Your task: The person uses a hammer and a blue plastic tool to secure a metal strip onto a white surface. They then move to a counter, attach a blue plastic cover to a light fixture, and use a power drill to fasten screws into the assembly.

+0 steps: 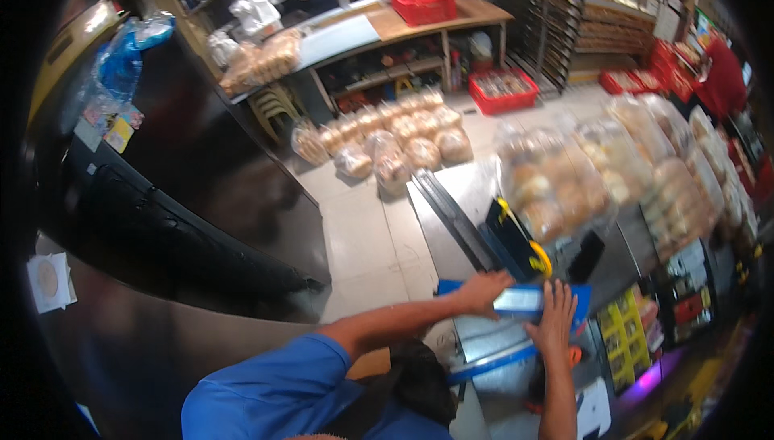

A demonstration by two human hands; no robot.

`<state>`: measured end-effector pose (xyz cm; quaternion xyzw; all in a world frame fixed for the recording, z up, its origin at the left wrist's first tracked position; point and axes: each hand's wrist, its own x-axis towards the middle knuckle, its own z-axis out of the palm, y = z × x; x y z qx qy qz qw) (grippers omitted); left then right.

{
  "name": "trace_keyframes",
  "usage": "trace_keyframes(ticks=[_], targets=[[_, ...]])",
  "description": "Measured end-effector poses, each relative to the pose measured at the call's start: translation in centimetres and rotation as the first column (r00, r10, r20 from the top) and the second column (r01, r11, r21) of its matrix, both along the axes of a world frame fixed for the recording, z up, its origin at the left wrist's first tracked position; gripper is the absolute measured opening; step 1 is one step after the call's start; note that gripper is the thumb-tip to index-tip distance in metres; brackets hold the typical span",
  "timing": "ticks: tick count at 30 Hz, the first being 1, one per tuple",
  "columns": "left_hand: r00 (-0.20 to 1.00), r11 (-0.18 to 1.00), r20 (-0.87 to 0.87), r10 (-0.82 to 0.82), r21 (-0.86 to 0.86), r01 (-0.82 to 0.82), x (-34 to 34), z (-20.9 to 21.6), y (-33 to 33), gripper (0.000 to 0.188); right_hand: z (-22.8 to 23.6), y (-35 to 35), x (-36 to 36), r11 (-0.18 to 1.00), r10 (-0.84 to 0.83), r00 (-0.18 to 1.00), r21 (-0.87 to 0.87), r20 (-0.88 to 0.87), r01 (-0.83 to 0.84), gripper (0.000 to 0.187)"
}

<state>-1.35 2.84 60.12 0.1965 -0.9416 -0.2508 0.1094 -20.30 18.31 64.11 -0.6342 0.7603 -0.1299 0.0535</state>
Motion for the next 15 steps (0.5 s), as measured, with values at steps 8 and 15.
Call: trace_keyframes(ticks=[8, 15], targets=[[0.931, 0.992, -0.346, 0.119, -0.004, -0.129, -0.4, 2.9, 0.5, 0.045, -1.6, 15.7, -1.6, 0.734, -0.675, 0.731, -0.005, 0.094, 0.679, 0.070], [0.942, 0.944, -0.331, -0.057, 0.289, 0.158, -3.3, 2.0, 8.8, 0.017, -3.9, 17.5, 2.9, 0.637, -0.744, 0.668, 0.274, -0.028, 0.721, 0.073]])
